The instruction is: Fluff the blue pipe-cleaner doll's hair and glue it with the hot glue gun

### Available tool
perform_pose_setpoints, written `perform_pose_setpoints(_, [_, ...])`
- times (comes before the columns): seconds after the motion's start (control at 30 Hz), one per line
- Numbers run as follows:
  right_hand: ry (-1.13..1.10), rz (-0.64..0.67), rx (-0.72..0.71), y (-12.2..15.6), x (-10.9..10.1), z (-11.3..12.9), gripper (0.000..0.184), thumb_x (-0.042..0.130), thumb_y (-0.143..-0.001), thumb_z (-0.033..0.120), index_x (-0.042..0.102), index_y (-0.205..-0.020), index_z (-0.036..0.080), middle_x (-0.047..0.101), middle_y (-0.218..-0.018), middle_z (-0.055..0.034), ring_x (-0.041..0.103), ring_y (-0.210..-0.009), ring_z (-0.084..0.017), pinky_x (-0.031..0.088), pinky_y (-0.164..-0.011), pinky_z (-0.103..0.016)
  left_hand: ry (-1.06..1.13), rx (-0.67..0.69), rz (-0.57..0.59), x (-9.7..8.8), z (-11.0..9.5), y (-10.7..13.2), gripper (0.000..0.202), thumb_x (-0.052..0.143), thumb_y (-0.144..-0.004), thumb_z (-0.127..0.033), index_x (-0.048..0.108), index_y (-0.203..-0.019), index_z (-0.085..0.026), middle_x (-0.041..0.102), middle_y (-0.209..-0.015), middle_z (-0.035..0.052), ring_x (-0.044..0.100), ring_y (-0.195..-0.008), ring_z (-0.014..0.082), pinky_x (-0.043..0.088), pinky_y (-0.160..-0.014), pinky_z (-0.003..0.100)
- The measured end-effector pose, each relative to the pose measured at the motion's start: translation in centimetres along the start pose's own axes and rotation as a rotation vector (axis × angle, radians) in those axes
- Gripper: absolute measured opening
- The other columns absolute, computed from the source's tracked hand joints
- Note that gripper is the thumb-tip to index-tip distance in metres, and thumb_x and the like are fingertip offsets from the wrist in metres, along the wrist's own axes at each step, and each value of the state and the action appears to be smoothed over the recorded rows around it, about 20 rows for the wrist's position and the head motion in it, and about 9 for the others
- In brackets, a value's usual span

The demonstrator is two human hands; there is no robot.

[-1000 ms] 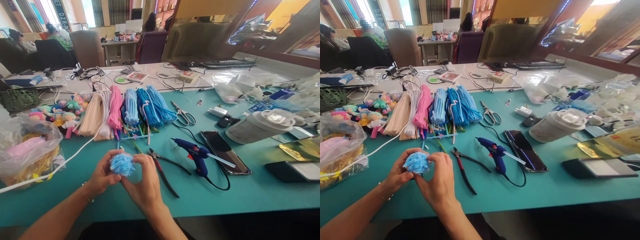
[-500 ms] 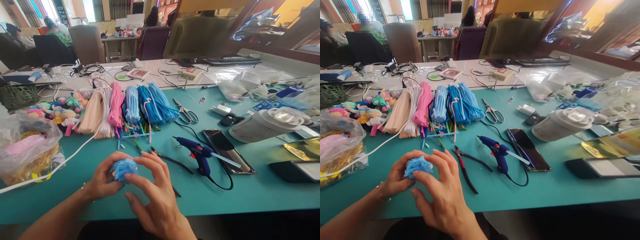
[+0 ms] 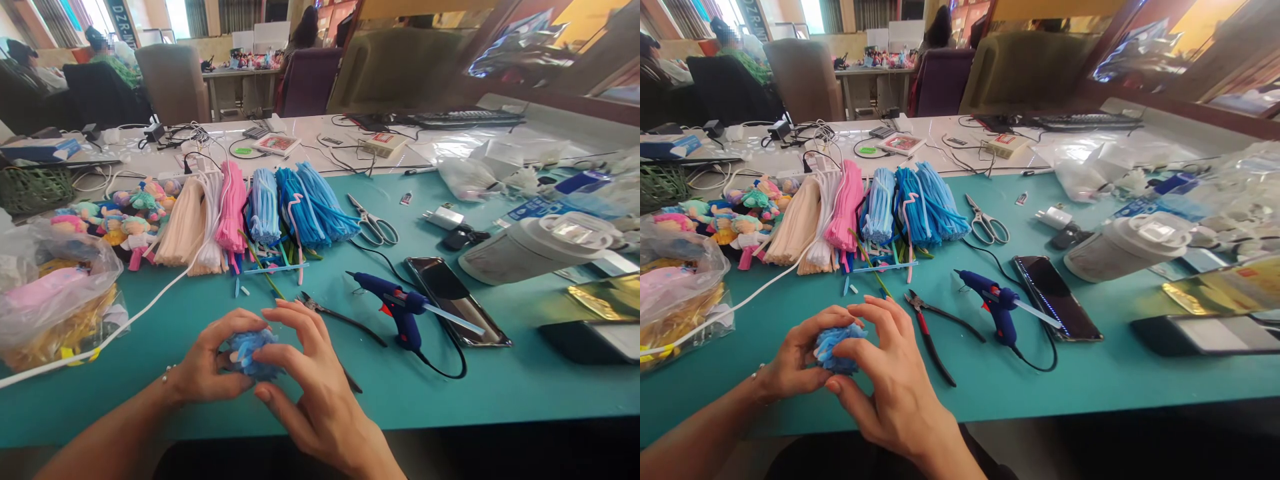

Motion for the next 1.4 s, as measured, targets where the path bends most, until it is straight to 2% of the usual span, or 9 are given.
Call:
perform_pose_setpoints(0.1, [-0.015, -0.010, 0.004, 0.0, 0.0, -0.2, 0.012, 0.057, -0.087, 0.025, 0.064, -0.096, 0.024, 0.058, -0.117, -0.0096, 0.053, -0.118, -0.028, 0.043, -0.100, -0.052, -0.042, 0.031, -0.006, -0.1, 0.1, -0.2, 0.044, 0.074, -0.073, -0.035, 0.065, -0.115, -0.025, 0.061, -0.112, 0.0124, 0.062, -0.097, 0.0274, 0.056, -0.078, 0.037])
perform_pose_setpoints(0.2, [-0.051, -0.037, 0.000, 0.2, -0.2, -0.3, 0.016, 0.055, -0.088, 0.022, 0.065, -0.099, 0.025, 0.059, -0.116, -0.0092, 0.054, -0.117, -0.027, 0.045, -0.099, -0.050, -0.106, 0.158, 0.008, -0.2, -0.1, -0.4, 0.048, 0.073, -0.074, -0.027, 0.061, -0.120, -0.027, 0.061, -0.113, 0.0122, 0.061, -0.098, 0.0264, 0.055, -0.079, 0.037])
perform_pose_setpoints(0.3, [-0.074, -0.106, 0.029, 0.3, -0.3, -0.2, 0.018, 0.054, -0.086, 0.015, 0.066, -0.096, 0.024, 0.060, -0.114, -0.0092, 0.057, -0.113, -0.026, 0.048, -0.095, -0.046, -0.171, 0.282, 0.024, -0.4, -0.5, -0.7, 0.053, 0.071, -0.075, -0.022, 0.056, -0.126, -0.027, 0.059, -0.114, 0.0124, 0.058, -0.103, 0.0269, 0.053, -0.082, 0.039])
perform_pose_setpoints(0.43, [-0.006, -0.219, 0.077, 0.3, -0.2, 0.2, 0.017, 0.057, -0.083, 0.008, 0.063, -0.089, 0.023, 0.062, -0.105, -0.0082, 0.060, -0.103, -0.024, 0.050, -0.091, -0.046, -0.275, 0.344, 0.006, -0.3, -0.8, -0.9, 0.053, 0.068, -0.077, -0.021, 0.054, -0.128, -0.026, 0.059, -0.114, 0.0135, 0.056, -0.106, 0.0277, 0.052, -0.083, 0.040])
perform_pose_setpoints(0.6, [0.095, -0.211, 0.115, -0.1, 0.2, 0.7, 0.009, 0.061, -0.082, 0.015, 0.063, -0.086, 0.022, 0.063, -0.099, -0.0084, 0.061, -0.091, -0.024, 0.051, -0.083, -0.046, -0.420, 0.401, -0.015, 0.0, -1.2, -0.9, 0.054, 0.069, -0.077, -0.021, 0.052, -0.128, -0.026, 0.061, -0.110, 0.0133, 0.059, -0.103, 0.0280, 0.050, -0.083, 0.041])
perform_pose_setpoints(0.73, [0.106, -0.211, 0.139, -0.3, 0.4, 1.0, 0.005, 0.063, -0.081, 0.017, 0.063, -0.084, 0.021, 0.063, -0.095, -0.0082, 0.059, -0.086, -0.023, 0.051, -0.077, -0.042, -0.488, 0.412, -0.044, 0.1, -1.4, -0.9, 0.050, 0.067, -0.078, -0.023, 0.052, -0.126, -0.025, 0.061, -0.109, 0.0136, 0.059, -0.101, 0.0272, 0.051, -0.080, 0.040])
perform_pose_setpoints(0.93, [0.126, -0.254, 0.161, 0.0, 0.3, 1.3, 0.006, 0.063, -0.081, 0.017, 0.062, -0.082, 0.022, 0.060, -0.086, -0.0051, 0.059, -0.080, -0.021, 0.051, -0.077, -0.043, -0.572, 0.416, -0.104, 0.2, -1.3, -0.7, 0.047, 0.066, -0.078, -0.021, 0.054, -0.123, -0.026, 0.061, -0.111, 0.0138, 0.060, -0.099, 0.0271, 0.051, -0.079, 0.041])
perform_pose_setpoints(1.23, [0.162, -0.256, 0.060, 0.8, 0.7, 1.7, 0.023, 0.058, -0.078, 0.006, 0.064, -0.089, 0.026, 0.059, -0.081, -0.0011, 0.059, -0.073, -0.017, 0.047, -0.089, -0.045, -0.625, 0.432, -0.144, 0.0, -1.3, -0.5, 0.049, 0.065, -0.075, -0.017, 0.053, -0.122, -0.026, 0.058, -0.114, 0.0139, 0.060, -0.100, 0.0275, 0.052, -0.079, 0.041])
perform_pose_setpoints(1.4, [0.155, -0.232, 0.079, 1.2, 1.5, 2.1, 0.026, 0.069, -0.075, 0.026, 0.058, -0.098, 0.024, 0.062, -0.086, -0.0027, 0.061, -0.077, -0.020, 0.044, -0.092, -0.048, -0.637, 0.449, -0.185, 0.1, -1.3, -0.4, 0.049, 0.066, -0.077, -0.019, 0.052, -0.123, -0.026, 0.055, -0.114, 0.0133, 0.057, -0.100, 0.0268, 0.053, -0.076, 0.040])
Point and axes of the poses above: each hand's wrist, its own y-axis away from the middle knuckle, its own x-axis out of the palm, z = x × y, the point moved 1 cm from there along -y, towards the middle knuckle
